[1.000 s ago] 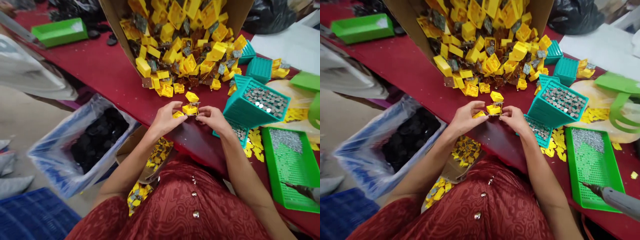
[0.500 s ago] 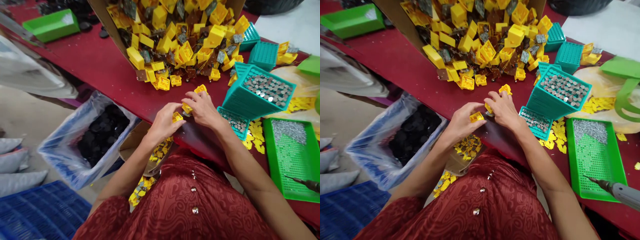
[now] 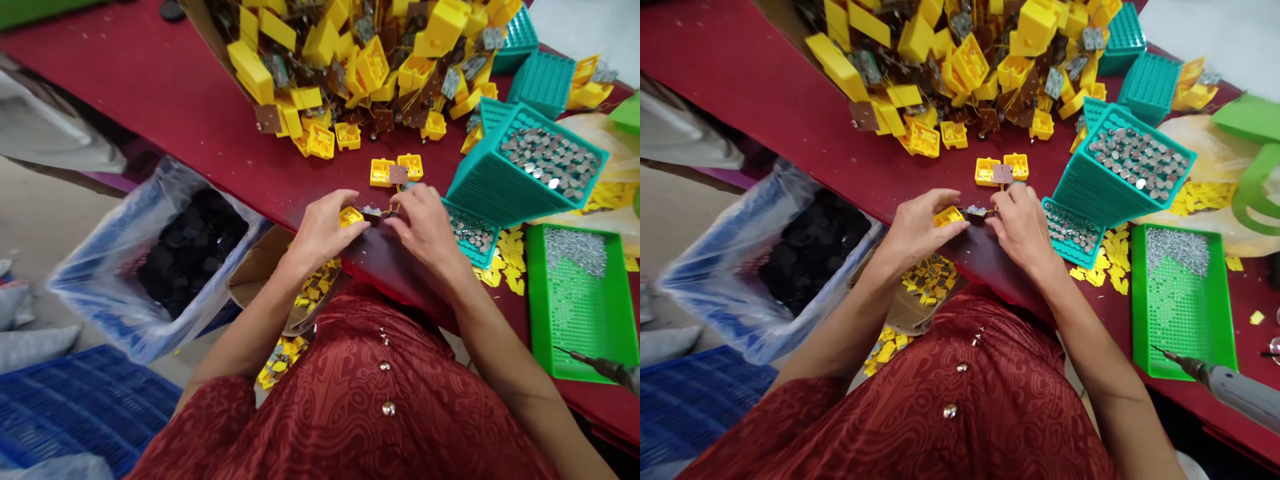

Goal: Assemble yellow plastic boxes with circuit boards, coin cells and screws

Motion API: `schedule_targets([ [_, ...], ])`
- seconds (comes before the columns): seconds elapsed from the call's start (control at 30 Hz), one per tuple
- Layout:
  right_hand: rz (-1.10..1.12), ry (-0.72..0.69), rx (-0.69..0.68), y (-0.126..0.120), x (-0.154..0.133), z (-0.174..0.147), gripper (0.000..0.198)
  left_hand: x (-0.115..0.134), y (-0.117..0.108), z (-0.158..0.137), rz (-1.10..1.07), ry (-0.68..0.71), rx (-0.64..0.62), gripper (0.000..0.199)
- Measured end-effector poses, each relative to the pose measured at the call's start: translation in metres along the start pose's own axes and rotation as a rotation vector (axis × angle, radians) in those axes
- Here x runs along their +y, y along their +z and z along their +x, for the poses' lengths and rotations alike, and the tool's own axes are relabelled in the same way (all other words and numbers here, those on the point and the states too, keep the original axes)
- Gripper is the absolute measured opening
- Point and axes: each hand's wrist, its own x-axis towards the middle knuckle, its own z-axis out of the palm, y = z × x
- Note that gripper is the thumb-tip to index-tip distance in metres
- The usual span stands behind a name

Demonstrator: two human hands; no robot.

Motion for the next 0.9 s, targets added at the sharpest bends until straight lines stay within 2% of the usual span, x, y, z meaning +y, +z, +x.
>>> schedule_targets([
  [0.07,-0.008,0.056,-0.031,0.007,-0.004,-0.01,0.023,0.0,0.0,0.0,-0.029,-0.01,0.0,0.051],
  [0.13,0.032,0.108,-0.016,0.01,-0.004,-0.015,0.017,0.0,-0.001,0.0,-0.035,-0.012,0.002,0.052],
  [0.3,0.363,0.176,-0.028,0.0,0.009,-0.016,0.015,0.001,-0.005,-0.001,-0.008,-0.015,-0.015,0.049],
  [0.43,0.442,0.213,-0.019,-0.007,0.022,-0.014,0.02,0.0,-0.012,-0.001,0.026,-0.002,-0.019,0.045],
  [0.57,0.214,0.146,0.09,-0.009,0.023,-0.009,0.019,-0.003,-0.021,-0.003,0.047,0.012,0.009,0.044],
  [0.67,0.083,0.075,0.155,-0.011,0.013,-0.006,0.027,-0.003,-0.027,-0.007,0.065,0.033,0.039,0.042],
  [0.8,0.081,-0.096,0.007,-0.006,-0.003,0.005,0.04,0.003,-0.031,-0.012,0.098,0.036,0.046,0.04],
  [0.9,0.065,-0.18,-0.117,0.001,-0.006,0.016,0.039,0.005,-0.032,-0.013,0.112,0.029,0.048,0.04],
])
